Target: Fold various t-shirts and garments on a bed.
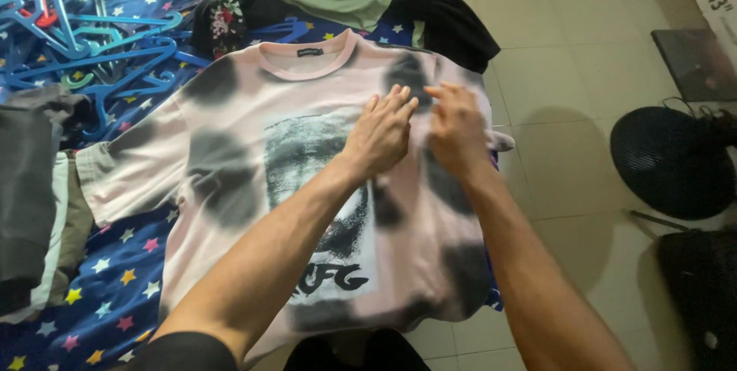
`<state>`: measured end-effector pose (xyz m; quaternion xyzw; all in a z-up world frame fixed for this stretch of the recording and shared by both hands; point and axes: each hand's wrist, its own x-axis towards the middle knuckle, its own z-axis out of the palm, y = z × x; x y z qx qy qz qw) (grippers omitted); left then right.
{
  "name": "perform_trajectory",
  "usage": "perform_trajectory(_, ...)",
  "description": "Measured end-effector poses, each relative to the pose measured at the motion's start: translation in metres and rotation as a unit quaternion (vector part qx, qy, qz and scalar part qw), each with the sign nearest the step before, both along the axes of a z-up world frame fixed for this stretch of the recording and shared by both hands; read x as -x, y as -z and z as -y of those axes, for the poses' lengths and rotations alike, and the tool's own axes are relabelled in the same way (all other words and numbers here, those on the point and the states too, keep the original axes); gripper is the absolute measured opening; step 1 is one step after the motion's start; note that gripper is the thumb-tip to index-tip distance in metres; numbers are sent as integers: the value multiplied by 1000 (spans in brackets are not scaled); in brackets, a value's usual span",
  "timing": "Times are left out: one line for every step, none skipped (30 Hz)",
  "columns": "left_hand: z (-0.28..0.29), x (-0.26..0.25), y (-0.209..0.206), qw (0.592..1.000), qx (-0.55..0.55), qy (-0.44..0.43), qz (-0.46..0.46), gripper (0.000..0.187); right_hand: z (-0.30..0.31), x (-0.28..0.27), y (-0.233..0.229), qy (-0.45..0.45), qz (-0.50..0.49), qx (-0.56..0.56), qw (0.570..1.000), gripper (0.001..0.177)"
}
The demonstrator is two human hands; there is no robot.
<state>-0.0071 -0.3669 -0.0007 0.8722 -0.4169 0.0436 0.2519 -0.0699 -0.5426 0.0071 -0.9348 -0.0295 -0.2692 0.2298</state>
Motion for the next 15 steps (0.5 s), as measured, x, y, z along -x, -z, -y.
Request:
perform_trajectory(6, -5, 1, 1000, 0, 3, 0, 54, 1, -9, 11, 3, 0, 0, 1000, 33)
perform_trajectory(12, -11, 2, 1000, -20, -6, -18, 59, 1, -17, 21, 54, -47, 38, 997, 39)
perform_trajectory(17, -18, 2, 998, -41, -16, -34, 64, 1, -28, 31, 103, -94, 76, 987, 47)
perform_trajectory(15, -22, 1, 999, -42, -13, -33, 64, 3, -23, 26, 106, -92, 75, 987, 47)
perform_trajectory(12, -25, 0, 997, -59, -22, -48, 71, 4, -17, 21, 153, -164, 82, 971, 54)
perform_trajectory(11, -29, -1, 995, -77, -32, -63, 78, 6, -11, 16, 200, -234, 88, 947, 62)
perform_trajectory(10, -32, -2, 995, -76, -29, -63, 78, 11, -8, 21, 203, -234, 88, 947, 62)
perform_trajectory(9, -35, -4, 992, -94, -40, -68, 88, 17, -4, 26, 228, -248, 57, 940, 67)
perform_trajectory(7, -38, -6, 990, -113, -53, -72, 98, 21, 0, 30, 252, -260, 24, 932, 71)
perform_trajectory(7, -39, -10, 990, -113, -51, -70, 98, 21, -1, 21, 254, -258, 23, 932, 71)
perform_trajectory(7, -41, -14, 985, -133, -69, -84, 102, 21, -1, 12, 275, -312, -64, 907, 74)
perform_trajectory(7, -42, -17, 980, -153, -86, -98, 107, 21, -1, 3, 293, -363, -151, 872, 77)
perform_trajectory(10, -45, -15, 980, -152, -84, -96, 107, 36, -4, 19, 295, -360, -152, 872, 77)
perform_trajectory(12, -47, -13, 977, -154, -103, -101, 106, 51, -7, 35, 288, -363, -185, 866, 73)
perform_trajectory(14, -51, -10, 974, -157, -122, -107, 105, 65, -11, 53, 281, -366, -219, 860, 74)
